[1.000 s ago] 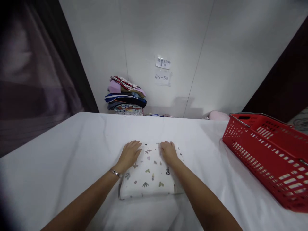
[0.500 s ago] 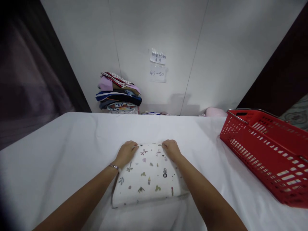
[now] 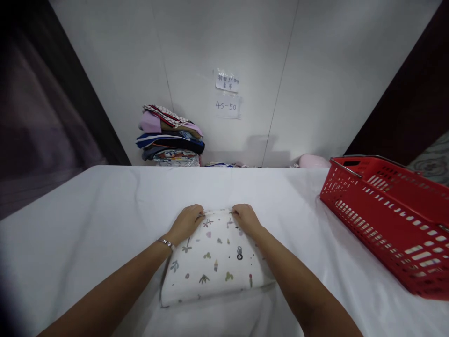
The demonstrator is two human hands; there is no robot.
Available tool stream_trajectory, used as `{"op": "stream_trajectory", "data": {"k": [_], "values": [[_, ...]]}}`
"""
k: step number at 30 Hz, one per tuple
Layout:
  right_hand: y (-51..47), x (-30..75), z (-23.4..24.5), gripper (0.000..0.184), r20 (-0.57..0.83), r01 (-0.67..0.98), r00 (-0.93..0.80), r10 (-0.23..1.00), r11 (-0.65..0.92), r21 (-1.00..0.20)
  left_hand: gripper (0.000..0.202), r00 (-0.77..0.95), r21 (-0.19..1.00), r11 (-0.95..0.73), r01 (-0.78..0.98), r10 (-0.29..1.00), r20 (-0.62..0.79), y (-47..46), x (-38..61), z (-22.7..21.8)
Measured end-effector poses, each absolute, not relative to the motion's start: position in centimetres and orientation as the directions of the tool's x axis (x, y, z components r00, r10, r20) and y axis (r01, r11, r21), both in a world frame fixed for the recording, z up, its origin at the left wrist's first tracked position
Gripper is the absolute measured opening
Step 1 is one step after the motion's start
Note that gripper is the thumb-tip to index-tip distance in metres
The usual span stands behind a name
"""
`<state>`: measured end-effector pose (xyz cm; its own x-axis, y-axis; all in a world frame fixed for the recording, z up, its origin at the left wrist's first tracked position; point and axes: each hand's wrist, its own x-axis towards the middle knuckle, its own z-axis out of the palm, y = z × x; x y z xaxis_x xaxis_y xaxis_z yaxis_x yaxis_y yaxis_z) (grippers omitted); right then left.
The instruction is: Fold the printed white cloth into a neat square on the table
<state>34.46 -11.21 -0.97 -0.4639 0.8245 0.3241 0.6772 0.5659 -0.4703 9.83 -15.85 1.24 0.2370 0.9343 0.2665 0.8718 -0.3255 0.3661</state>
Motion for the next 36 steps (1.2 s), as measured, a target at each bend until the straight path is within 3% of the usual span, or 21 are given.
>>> {"op": "stream_trajectory", "data": {"k": [5,12,17,22,27,36], "values": [[-11.1,34.2,-0.6,0.013,0.223,0.751,-0.415,0.882,0.47,-0.464,0.014,0.1,0.423,-0.127,0.897,0.991,0.085,-15.4,9.9,1.8],[-10.8,33.7,-0.2,0.016,0.115,0.835,-0.345,0.932,0.36,-0.416,0.017,0.018,0.368,-0.058,0.928,0.994,0.11,-14.8,10.5,1.3],[-10.9,33.6,-0.1,0.019,0.111,0.834,-0.369,0.923,0.382,-0.399,0.02,0.099,0.327,-0.157,0.932,0.977,0.187,-15.4,10.5,1.1],[-14.0,32.9,-0.2,0.036,0.264,0.79,-0.485,0.833,0.548,-0.277,0.04,0.262,0.194,-0.334,0.922,0.91,0.323,-18.0,11.4,0.7],[-16.2,32.8,-1.1,0.057,0.139,0.735,-0.61,0.78,0.622,-0.27,0.06,0.265,0.218,-0.31,0.925,0.941,0.212,-19.2,12.2,-0.5],[-15.8,32.9,-0.4,0.056,0.093,0.723,-0.601,0.794,0.59,-0.359,0.062,0.238,0.231,-0.275,0.933,0.956,0.174,-18.5,12.3,-1.0]]}}
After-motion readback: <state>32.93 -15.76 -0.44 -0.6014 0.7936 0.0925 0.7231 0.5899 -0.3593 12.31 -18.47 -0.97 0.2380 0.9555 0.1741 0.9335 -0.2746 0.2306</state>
